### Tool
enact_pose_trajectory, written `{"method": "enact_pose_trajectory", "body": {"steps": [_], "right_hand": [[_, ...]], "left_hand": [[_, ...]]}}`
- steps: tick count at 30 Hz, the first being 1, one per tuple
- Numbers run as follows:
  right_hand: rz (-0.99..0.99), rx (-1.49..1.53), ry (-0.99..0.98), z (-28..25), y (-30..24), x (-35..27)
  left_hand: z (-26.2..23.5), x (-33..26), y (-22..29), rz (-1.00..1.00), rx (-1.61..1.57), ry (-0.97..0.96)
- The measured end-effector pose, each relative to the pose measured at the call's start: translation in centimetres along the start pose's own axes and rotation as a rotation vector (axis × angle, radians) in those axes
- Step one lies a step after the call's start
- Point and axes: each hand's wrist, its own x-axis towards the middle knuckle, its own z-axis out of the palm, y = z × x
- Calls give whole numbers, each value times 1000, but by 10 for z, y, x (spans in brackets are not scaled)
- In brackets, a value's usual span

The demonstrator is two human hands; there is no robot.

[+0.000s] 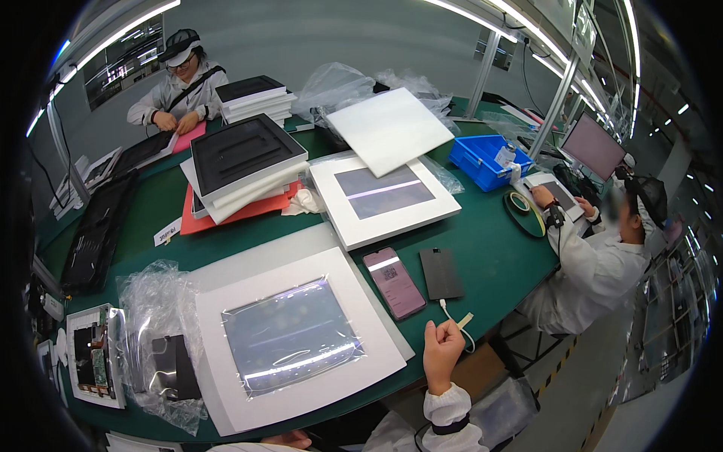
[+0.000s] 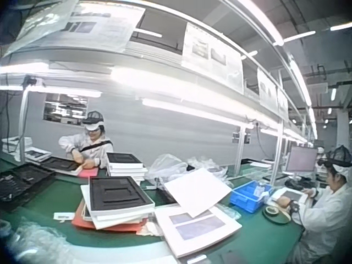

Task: The recorder is assembling an electronic device, likely a tablet or screen, by connecting internal components and placing panels.

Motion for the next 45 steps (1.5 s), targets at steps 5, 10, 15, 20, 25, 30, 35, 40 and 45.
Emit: {"method": "enact_pose_trajectory", "body": {"steps": [5,10,15,20,25,30,35,40,45], "right_hand": [[27,7,13,3,-4,-2],[29,-9,15,4,-6,-1],[-13,17,28,-4,0,0],[13,20,-6,2,0,-3],[53,68,-1,1,6,-3],[45,85,0,-1,-6,-2],[43,65,-3,1,-2,-1],[37,55,2,0,-3,-1],[53,88,-12,0,-4,-2]], "left_hand": [[-3,2,-9,37,-40,-50],[0,3,-7,2,-35,-16],[1,5,-11,-75,-64,13],[-14,8,-38,11,54,51],[-19,25,-52,270,370,69],[-15,11,-35,31,59,5],[-15,11,-35,34,104,39],[-15,12,-35,27,109,59],[-13,9,-29,24,126,59]]}}
